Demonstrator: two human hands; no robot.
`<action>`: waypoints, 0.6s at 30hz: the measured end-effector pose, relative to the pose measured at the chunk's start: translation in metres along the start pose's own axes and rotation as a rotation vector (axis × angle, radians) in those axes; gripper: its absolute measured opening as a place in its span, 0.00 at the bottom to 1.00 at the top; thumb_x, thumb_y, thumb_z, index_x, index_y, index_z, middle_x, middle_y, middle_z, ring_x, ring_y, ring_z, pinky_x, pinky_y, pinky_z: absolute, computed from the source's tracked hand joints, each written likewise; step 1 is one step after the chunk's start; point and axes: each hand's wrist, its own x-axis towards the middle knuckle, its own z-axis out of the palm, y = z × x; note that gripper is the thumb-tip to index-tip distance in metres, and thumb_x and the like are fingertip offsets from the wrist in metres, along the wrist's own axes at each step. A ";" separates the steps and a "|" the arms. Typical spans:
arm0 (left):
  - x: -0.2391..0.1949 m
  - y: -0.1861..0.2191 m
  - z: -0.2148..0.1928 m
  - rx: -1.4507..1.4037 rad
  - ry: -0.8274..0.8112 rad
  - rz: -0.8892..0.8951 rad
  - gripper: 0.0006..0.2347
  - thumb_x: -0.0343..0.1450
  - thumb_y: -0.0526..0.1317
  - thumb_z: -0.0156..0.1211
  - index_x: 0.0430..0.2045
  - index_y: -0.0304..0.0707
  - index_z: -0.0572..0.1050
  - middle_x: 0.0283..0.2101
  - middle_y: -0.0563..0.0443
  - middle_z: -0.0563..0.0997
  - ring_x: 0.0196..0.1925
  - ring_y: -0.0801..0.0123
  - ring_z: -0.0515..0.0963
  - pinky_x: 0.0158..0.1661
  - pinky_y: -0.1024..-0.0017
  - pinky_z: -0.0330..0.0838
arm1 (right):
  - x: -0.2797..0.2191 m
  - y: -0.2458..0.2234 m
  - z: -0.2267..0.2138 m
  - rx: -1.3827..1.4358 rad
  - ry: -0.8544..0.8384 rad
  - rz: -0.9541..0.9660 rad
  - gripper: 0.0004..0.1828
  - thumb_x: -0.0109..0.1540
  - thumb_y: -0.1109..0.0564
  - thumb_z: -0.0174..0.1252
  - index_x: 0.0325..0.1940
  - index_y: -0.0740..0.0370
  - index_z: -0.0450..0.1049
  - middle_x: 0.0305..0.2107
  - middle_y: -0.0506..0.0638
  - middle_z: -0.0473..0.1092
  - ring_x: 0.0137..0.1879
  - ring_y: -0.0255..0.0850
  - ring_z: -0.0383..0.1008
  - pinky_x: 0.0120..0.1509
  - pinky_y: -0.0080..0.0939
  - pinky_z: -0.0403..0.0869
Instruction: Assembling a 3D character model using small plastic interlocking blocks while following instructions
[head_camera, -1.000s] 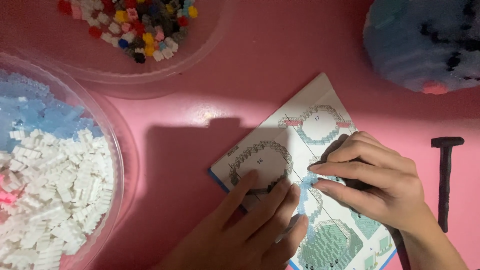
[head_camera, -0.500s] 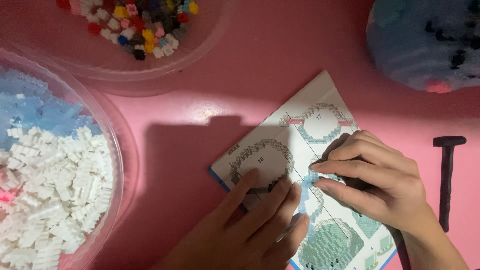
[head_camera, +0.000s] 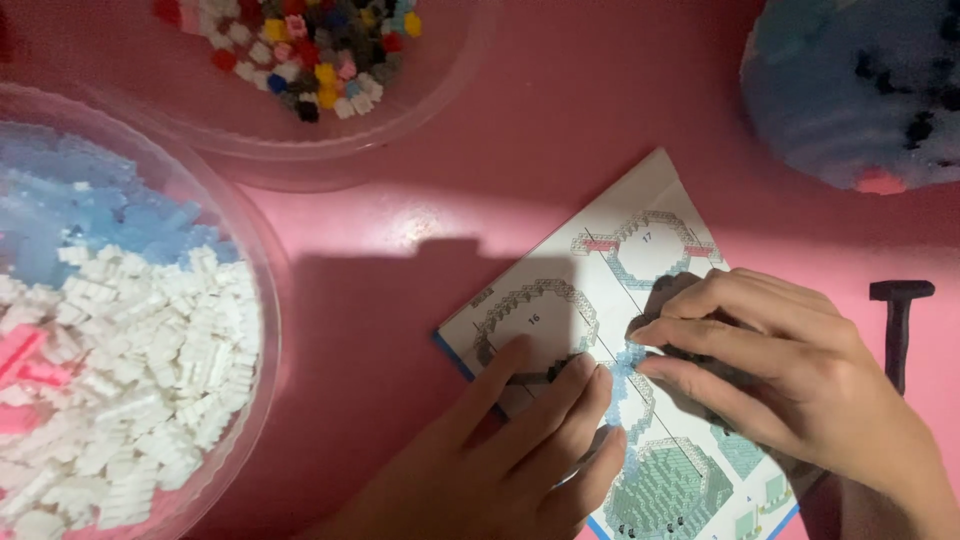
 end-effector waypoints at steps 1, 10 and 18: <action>-0.001 0.001 0.000 0.004 0.002 0.001 0.09 0.83 0.43 0.53 0.54 0.44 0.70 0.60 0.40 0.79 0.66 0.60 0.79 0.60 0.55 0.80 | 0.007 -0.003 -0.004 -0.002 0.003 -0.003 0.13 0.61 0.53 0.65 0.47 0.60 0.83 0.36 0.48 0.76 0.39 0.40 0.80 0.45 0.38 0.80; 0.008 0.009 -0.010 -0.104 -0.051 -0.084 0.10 0.77 0.39 0.49 0.42 0.46 0.80 0.57 0.42 0.83 0.62 0.59 0.79 0.65 0.55 0.71 | 0.029 -0.009 -0.025 -0.156 -0.225 -0.162 0.12 0.65 0.49 0.62 0.44 0.59 0.81 0.36 0.47 0.76 0.38 0.47 0.79 0.42 0.51 0.77; 0.003 0.009 -0.011 -0.170 -0.032 -0.062 0.12 0.75 0.40 0.51 0.47 0.39 0.80 0.61 0.33 0.81 0.65 0.51 0.78 0.68 0.48 0.66 | 0.039 -0.011 -0.026 -0.264 -0.433 -0.078 0.12 0.67 0.47 0.61 0.35 0.55 0.80 0.29 0.43 0.76 0.31 0.50 0.77 0.33 0.58 0.74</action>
